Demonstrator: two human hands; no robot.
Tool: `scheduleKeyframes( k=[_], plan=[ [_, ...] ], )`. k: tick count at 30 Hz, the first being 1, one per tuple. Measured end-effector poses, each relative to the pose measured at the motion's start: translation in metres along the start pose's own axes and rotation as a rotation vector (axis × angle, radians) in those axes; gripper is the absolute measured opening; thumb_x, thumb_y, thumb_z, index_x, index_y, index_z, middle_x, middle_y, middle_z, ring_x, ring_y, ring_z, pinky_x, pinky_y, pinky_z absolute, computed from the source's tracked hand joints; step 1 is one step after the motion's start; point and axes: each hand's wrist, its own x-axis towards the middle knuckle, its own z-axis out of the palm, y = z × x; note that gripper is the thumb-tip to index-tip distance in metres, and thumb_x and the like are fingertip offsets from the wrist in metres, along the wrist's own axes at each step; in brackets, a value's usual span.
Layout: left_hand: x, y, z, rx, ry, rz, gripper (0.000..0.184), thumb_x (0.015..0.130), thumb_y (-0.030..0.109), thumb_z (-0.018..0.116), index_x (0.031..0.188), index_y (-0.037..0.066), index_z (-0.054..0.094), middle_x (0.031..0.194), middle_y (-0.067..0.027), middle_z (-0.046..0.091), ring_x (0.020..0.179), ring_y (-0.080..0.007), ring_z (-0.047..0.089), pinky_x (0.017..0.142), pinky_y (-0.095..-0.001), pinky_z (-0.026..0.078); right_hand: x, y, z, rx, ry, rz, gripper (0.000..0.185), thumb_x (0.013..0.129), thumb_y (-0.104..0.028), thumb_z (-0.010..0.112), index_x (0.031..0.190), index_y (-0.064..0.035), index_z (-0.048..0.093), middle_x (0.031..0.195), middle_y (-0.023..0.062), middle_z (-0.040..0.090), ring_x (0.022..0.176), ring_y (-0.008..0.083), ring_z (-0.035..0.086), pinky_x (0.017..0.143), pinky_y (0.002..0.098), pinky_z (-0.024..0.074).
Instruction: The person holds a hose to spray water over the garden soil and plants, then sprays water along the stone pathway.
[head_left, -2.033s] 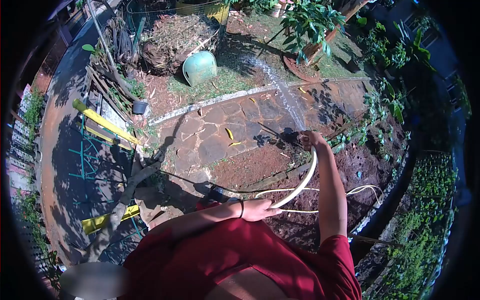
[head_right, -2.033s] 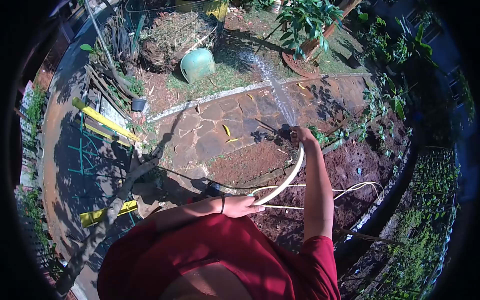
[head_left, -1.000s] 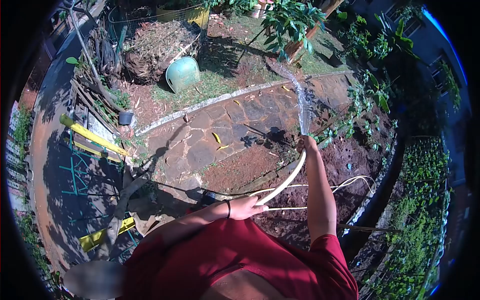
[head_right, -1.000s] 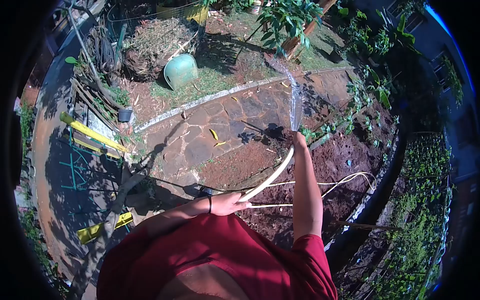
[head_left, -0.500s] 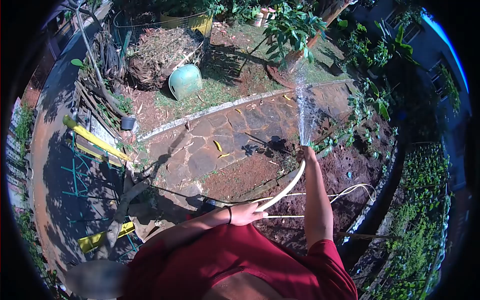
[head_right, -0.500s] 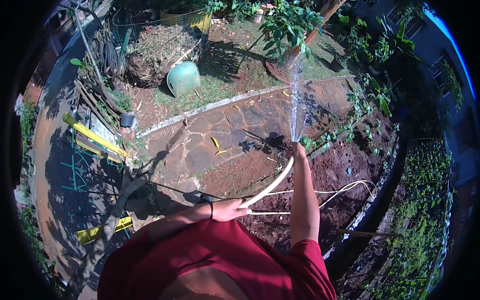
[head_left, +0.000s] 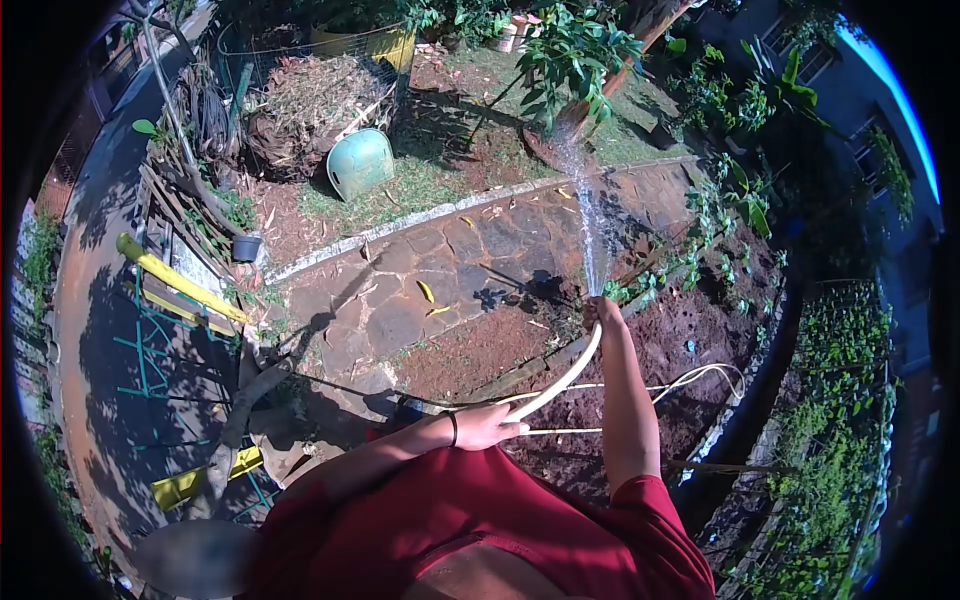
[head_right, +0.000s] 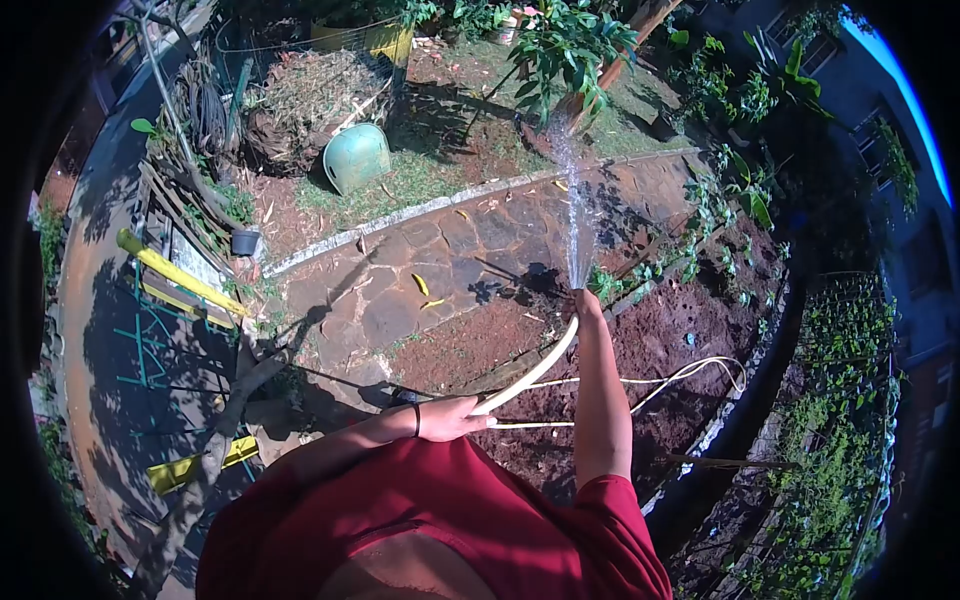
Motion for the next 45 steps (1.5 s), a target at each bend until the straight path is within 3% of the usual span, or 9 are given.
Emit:
scheduleKeyframes(
  k=[7,9,19,24,28,36,41,44,45],
  plan=[
    [0.006,-0.008,0.007,-0.028,0.011,0.010,0.051,0.096,0.044,0.047,0.101,-0.007,0.051,0.074,-0.0181,0.056,0.067,-0.0253,0.056,0.064,-0.0396,0.044,-0.006,0.000,-0.004,0.044,0.055,0.045,0.016,0.086,-0.010,0.037,0.071,-0.0128,0.037,0.052,-0.0045,0.032,0.039,0.0090,0.028,0.036,0.0260,0.0274],
    [0.006,-0.007,0.008,-0.023,0.011,0.035,0.056,0.094,0.051,0.046,0.088,-0.005,0.045,0.067,-0.0166,0.052,0.060,-0.0265,0.053,0.059,-0.0402,0.042,-0.006,0.000,-0.006,0.041,0.041,0.105,0.016,0.086,-0.010,0.038,0.071,-0.0128,0.037,0.052,-0.0048,0.031,0.039,0.0089,0.028,0.036,0.0259,0.0269],
    [0.008,-0.016,0.016,-0.020,0.033,0.077,0.056,0.094,0.051,0.045,0.089,-0.005,0.045,0.074,-0.0202,0.053,0.065,-0.0296,0.054,0.063,-0.0415,0.042,-0.009,-0.004,0.000,-0.047,0.043,0.093,0.032,0.091,-0.022,0.039,0.061,-0.0180,0.030,0.047,-0.0053,0.027,0.037,0.0103,0.025,0.037,0.0281,0.0219],
    [-0.005,0.007,0.004,0.033,-0.021,-0.055,0.056,0.095,0.051,0.045,0.090,-0.005,0.046,0.075,-0.0214,0.055,0.069,-0.0302,0.056,0.064,-0.0412,0.043,-0.007,-0.005,0.006,-0.060,0.002,0.142,0.038,0.093,-0.029,0.037,0.058,-0.0202,0.027,0.046,-0.0050,0.024,0.037,0.0120,0.023,0.038,0.0297,0.0188],
    [-0.006,0.001,0.005,-0.015,0.013,0.015,0.056,0.095,0.050,0.045,0.092,-0.006,0.045,0.075,-0.0210,0.054,0.069,-0.0302,0.056,0.065,-0.0414,0.043,-0.004,-0.002,0.007,-0.062,0.015,0.105,0.035,0.093,-0.025,0.038,0.060,-0.0186,0.027,0.048,-0.0046,0.024,0.038,0.0113,0.021,0.038,0.0287,0.0210],
    [-0.017,0.012,-0.004,0.021,0.001,-0.045,0.054,0.097,0.046,0.045,0.096,-0.008,0.049,0.074,-0.0197,0.055,0.068,-0.0265,0.055,0.066,-0.0402,0.044,-0.018,0.001,0.015,-0.025,0.018,0.035,0.022,0.091,-0.016,0.039,0.069,-0.0144,0.035,0.051,-0.0047,0.028,0.039,0.0087,0.026,0.036,0.0263,0.0258],
    [-0.017,0.003,-0.002,-0.017,0.053,0.029,0.055,0.096,0.047,0.045,0.094,-0.007,0.048,0.077,-0.0208,0.056,0.070,-0.0272,0.056,0.067,-0.0404,0.044,-0.016,0.005,0.015,0.106,0.224,-0.109,0.019,0.090,-0.017,0.041,0.072,-0.0136,0.040,0.050,-0.0047,0.030,0.039,0.0085,0.027,0.036,0.0266,0.0262],
    [-0.021,0.018,-0.009,0.011,0.021,-0.021,0.056,0.096,0.049,0.044,0.093,-0.007,0.048,0.077,-0.0211,0.055,0.071,-0.0277,0.056,0.067,-0.0402,0.044,0.012,0.010,-0.014,0.043,0.106,-0.023,0.015,0.089,-0.015,0.042,0.075,-0.0136,0.037,0.057,-0.0016,0.037,0.041,0.0105,0.037,0.036,0.0273,0.0333],
    [-0.022,0.022,-0.010,0.040,-0.009,-0.068,0.057,0.095,0.050,0.044,0.092,-0.007,0.048,0.077,-0.0210,0.055,0.071,-0.0278,0.056,0.067,-0.0401,0.044,0.009,0.010,-0.012,0.050,0.092,-0.027,0.015,0.089,-0.015,0.042,0.074,-0.0141,0.037,0.057,-0.0018,0.036,0.041,0.0105,0.036,0.036,0.0274,0.0330]
  ],
)
